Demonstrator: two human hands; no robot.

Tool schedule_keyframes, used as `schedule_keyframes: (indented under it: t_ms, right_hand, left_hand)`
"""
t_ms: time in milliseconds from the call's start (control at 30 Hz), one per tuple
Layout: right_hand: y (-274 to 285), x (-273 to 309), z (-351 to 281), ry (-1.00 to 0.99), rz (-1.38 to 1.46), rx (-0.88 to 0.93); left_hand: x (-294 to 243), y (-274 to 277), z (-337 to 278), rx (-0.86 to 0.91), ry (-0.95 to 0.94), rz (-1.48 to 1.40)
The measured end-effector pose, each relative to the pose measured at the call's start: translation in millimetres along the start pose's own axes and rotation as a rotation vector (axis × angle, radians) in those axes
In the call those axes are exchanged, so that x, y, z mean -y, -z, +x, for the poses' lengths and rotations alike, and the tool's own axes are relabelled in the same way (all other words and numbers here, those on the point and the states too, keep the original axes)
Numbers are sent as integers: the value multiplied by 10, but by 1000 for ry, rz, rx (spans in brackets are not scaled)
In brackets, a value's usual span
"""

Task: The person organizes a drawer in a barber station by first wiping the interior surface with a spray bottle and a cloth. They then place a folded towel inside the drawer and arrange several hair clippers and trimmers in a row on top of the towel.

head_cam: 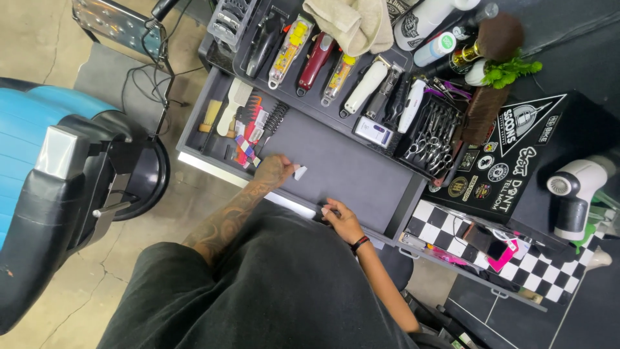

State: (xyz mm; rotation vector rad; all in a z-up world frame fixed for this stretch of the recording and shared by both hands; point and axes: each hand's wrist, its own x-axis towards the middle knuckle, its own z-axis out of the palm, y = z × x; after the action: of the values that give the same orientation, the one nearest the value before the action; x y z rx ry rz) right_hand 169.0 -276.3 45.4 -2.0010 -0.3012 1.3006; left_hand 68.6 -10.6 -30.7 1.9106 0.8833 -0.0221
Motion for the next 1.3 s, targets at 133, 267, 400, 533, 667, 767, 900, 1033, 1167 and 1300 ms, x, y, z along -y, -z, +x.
schedule_keyframes:
  t_ms: [133, 267, 400, 533, 667, 767, 900, 1033, 1167, 1300]
  right_hand:
    - [43, -11, -121, 6, -2, -35]
    - [49, -76, -184, -5, 42, -70]
    - [84, -103, -234, -24, 97, -102]
    - [153, -245, -246, -43, 126, -141]
    - [195, -311, -324, -83, 188, -187]
    - [202, -376, -316, -90, 213, -202]
    - [235, -457, -293, -101, 220, -213]
    - [216, -516, -304, -113, 245, -229]
    - [211, -682, -266, -48, 269, -278]
    - [235, -565, -343, 70, 150, -332]
  left_hand:
    - [-137, 418, 209, -248, -158, 533]
    - [185, 580, 544, -364, -5, 741]
    - [545, 524, 728, -390, -20, 728]
    - [572, 722, 858, -197, 51, 461]
    - [605, 883, 1049, -150, 148, 110]
    - [568, 864, 1191, -149, 146, 24]
    - [229, 953, 1120, -35, 210, 201]
    - [104, 1035, 1027, -116, 134, 80]
    - [554, 878, 1222, -131, 60, 225]
    - [682, 952, 965, -183, -17, -319]
